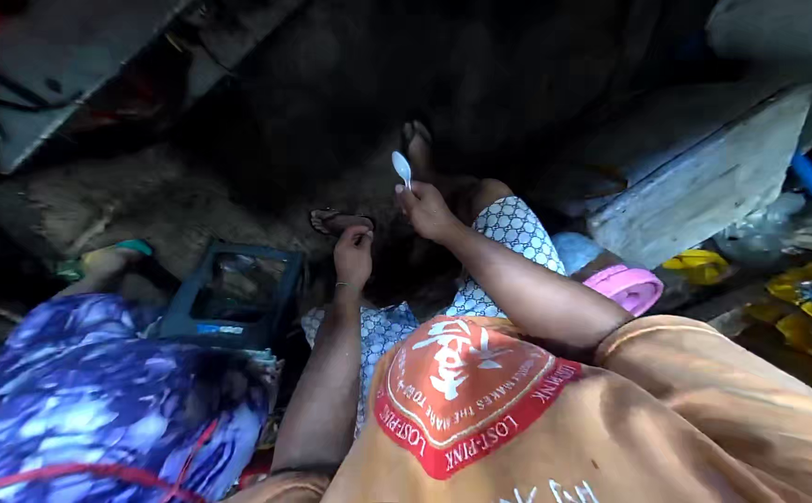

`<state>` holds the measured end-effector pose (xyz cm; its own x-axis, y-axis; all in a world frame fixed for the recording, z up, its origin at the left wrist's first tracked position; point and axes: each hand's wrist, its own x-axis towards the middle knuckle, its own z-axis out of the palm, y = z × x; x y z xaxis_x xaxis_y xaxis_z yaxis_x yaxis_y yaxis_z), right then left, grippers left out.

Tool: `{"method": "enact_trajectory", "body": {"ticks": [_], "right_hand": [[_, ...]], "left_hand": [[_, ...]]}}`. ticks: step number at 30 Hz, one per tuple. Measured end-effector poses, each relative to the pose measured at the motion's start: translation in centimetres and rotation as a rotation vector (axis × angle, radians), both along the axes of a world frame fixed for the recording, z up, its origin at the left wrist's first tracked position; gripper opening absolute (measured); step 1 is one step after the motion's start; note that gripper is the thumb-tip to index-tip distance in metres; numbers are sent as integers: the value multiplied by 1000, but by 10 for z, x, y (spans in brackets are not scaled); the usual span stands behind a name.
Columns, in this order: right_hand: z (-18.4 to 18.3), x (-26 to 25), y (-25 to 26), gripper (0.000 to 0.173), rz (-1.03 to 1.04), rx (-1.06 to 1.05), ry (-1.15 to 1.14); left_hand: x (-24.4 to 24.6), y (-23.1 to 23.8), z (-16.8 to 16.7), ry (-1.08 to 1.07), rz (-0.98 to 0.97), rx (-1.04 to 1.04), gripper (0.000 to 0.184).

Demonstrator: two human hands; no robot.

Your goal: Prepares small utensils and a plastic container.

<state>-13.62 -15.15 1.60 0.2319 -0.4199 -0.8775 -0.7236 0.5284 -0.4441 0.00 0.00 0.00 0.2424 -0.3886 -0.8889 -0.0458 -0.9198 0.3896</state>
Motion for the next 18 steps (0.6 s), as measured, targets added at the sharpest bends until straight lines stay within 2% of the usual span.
{"method": "enact_trajectory", "body": {"ticks": [4, 6, 9, 14, 18], "right_hand": [[-22, 4, -22, 40, -238, 66, -93], [-23, 13, -35, 31, -385, 158, -193], [-20, 13, -43, 33, -395, 287, -358], [-21, 14, -44, 26, -296, 217, -425], [-20, 11, -52, 29, -346, 194, -519]], "left_hand": [[-10, -13, -55, -40, 171, -94, 22], [-16, -24, -76, -62, 288, -169, 21], [-22, -36, -81, -37, 287, -240, 31], [-14, -41, -82, 20, 285, -253, 20], [-8, -37, -88, 96, 257, -441, 20]]}}
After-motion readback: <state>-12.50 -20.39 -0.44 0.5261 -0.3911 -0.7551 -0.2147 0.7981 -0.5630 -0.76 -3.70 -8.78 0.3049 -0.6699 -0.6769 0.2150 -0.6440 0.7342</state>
